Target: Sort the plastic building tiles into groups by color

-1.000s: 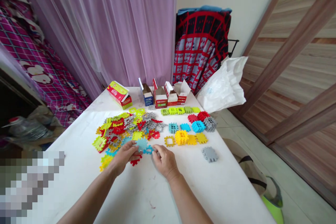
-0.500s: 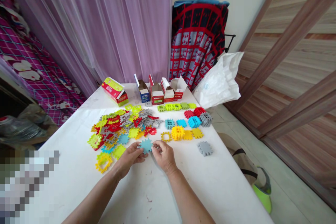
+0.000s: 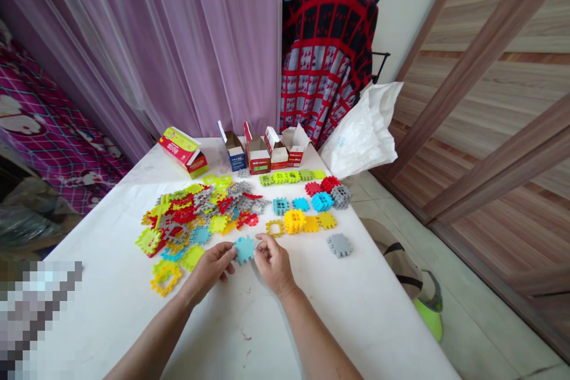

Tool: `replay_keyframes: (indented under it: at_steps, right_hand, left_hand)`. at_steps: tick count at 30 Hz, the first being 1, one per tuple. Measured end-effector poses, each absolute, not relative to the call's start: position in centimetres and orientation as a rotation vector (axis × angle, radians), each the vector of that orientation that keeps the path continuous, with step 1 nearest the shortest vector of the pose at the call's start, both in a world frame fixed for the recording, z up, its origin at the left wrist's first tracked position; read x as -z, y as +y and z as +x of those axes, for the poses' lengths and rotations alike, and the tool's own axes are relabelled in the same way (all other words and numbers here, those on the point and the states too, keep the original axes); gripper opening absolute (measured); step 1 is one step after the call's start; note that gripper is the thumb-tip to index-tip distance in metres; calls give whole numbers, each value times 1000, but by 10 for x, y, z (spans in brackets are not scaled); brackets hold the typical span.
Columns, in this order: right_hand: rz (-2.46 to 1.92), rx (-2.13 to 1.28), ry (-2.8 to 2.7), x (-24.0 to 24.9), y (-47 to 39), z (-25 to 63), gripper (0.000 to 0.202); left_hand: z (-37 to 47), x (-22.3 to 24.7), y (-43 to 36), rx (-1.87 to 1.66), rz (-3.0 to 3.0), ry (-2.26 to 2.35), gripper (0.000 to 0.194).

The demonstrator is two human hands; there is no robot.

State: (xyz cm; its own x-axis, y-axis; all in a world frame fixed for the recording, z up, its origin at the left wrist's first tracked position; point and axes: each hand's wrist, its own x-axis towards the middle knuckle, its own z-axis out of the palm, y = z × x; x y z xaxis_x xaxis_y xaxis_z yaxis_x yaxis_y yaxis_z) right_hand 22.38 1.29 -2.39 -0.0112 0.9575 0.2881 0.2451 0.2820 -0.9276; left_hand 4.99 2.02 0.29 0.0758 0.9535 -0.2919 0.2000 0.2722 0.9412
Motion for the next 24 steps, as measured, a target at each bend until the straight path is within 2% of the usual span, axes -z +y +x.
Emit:
replay_keyframes:
  at_steps: [10, 17, 24]
  right_hand:
    - [-1192, -845, -1644, 24, -5, 224, 37]
    - [-1277, -429, -1990, 8, -7, 236, 60]
    - [-1244, -462, -2227, -10, -3, 240, 53]
  left_hand:
    - [58, -13, 14, -838, 1105, 1324, 47]
    - [59, -8, 14, -819, 1124, 1313, 48]
    - [58, -7, 14, -783, 1102, 1241, 46]
